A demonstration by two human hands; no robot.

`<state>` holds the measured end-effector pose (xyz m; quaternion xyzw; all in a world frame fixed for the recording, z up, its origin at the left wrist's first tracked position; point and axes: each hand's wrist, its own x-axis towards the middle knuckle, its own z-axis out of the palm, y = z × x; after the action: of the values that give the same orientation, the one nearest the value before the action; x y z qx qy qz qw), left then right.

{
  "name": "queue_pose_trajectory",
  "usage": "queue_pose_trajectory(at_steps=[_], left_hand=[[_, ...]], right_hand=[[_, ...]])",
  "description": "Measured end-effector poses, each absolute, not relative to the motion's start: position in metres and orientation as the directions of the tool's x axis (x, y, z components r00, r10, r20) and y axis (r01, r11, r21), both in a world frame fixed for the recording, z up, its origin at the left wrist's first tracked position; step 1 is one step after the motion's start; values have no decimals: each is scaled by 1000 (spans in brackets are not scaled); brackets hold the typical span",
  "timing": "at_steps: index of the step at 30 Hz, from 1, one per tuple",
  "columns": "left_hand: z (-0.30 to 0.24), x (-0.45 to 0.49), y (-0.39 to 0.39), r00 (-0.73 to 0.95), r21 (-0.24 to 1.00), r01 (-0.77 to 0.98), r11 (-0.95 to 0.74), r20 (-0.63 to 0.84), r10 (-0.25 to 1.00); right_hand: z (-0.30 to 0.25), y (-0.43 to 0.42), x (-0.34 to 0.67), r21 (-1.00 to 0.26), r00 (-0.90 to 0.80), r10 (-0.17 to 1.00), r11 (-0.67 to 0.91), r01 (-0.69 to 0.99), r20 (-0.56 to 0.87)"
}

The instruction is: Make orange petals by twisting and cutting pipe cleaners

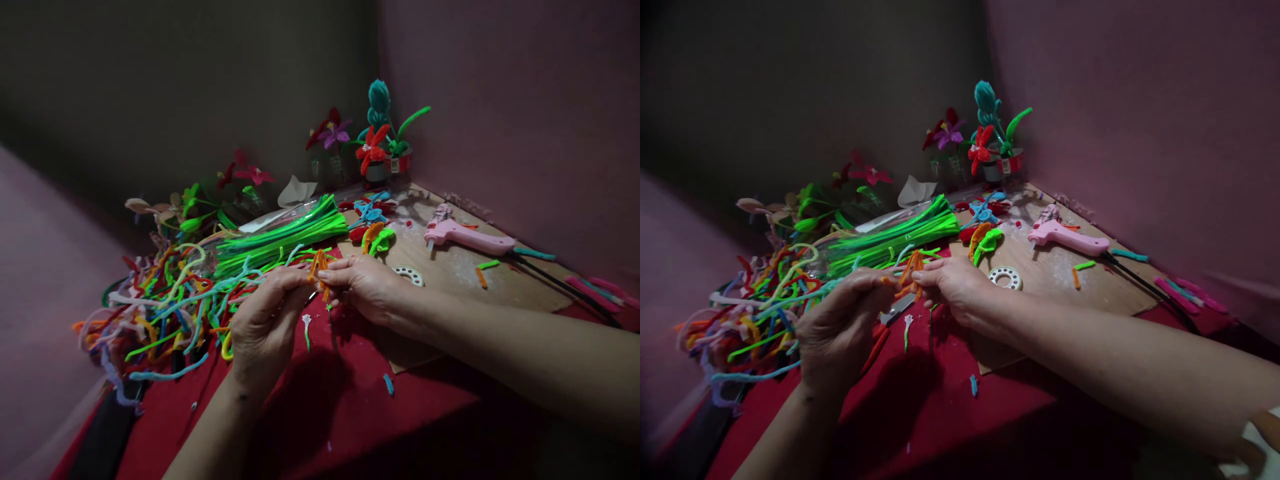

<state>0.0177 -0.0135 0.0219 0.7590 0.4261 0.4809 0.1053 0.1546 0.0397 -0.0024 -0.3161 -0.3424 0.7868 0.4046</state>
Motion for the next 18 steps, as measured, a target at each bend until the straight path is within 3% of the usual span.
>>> queue_pose_trajectory(at_steps=[4,10,18], left_hand=[[29,13,-14,221,476,603,-640,672,707],[38,12,-15,416,215,755,-620,573,706],[29,13,-13,454,42,834,-550,513,728]], right_hand=[[0,36,157,-838,-504,847,-393,-378,-170],[-2,39,157,-903,-506,858,-284,-322,-89],[-7,39,156,-910,-484,874,-239,-337,-50]])
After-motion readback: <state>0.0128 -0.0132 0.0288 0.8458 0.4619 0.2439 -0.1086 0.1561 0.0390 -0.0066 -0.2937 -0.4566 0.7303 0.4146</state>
